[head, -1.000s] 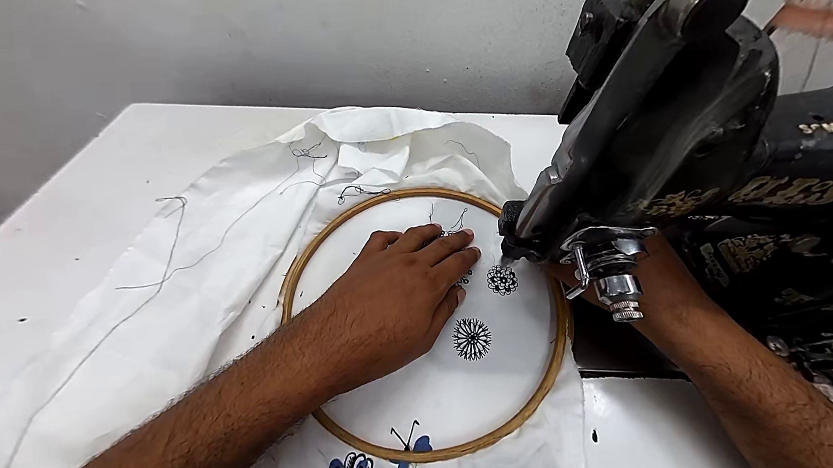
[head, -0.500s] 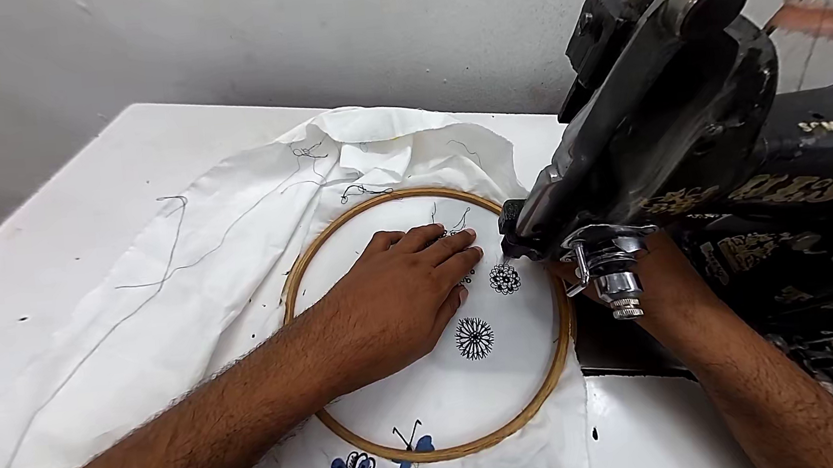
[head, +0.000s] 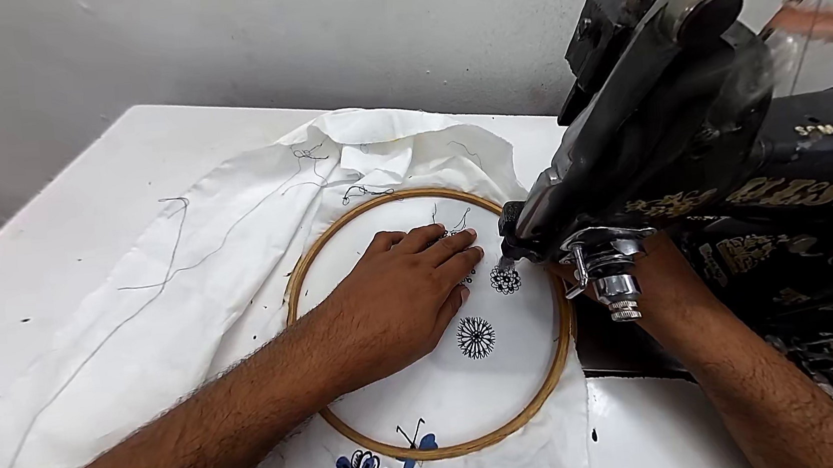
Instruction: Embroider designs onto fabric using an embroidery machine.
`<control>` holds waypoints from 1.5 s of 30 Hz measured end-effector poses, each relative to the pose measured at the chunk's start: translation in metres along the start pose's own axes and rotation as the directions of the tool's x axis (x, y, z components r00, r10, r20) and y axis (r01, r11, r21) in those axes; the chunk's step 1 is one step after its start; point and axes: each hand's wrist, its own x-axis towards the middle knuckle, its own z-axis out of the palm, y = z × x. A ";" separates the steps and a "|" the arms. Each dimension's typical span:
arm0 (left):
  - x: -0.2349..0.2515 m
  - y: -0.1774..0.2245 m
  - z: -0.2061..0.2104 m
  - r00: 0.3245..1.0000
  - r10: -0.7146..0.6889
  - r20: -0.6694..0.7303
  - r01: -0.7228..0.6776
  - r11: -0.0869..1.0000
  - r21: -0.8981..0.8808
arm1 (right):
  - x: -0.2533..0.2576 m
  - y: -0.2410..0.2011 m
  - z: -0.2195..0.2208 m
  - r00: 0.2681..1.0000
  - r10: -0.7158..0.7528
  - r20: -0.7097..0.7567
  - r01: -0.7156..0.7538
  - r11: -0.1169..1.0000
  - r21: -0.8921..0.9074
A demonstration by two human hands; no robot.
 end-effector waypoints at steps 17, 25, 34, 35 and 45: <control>-0.002 0.000 -0.003 1.000 -0.006 0.023 0.005 1.000 0.017 | -0.001 0.006 0.005 1.000 0.012 0.005 -0.012 1.000 -0.004; -0.002 0.001 -0.004 0.999 -0.015 0.043 0.014 1.000 0.022 | -0.001 0.006 0.003 0.998 0.039 0.048 -0.039 0.999 -0.002; -0.007 0.003 -0.007 0.998 -0.032 0.057 0.030 0.999 0.035 | -0.006 0.003 0.004 0.997 0.071 0.042 -0.073 0.996 0.047; -0.007 0.003 -0.008 0.998 -0.035 0.056 0.033 0.999 0.035 | -0.007 0.003 0.005 0.997 0.065 0.038 -0.066 0.997 0.047; -0.005 0.003 -0.006 0.998 -0.028 0.057 0.025 0.999 0.041 | -0.002 0.006 0.003 0.996 0.051 0.067 -0.053 0.998 0.032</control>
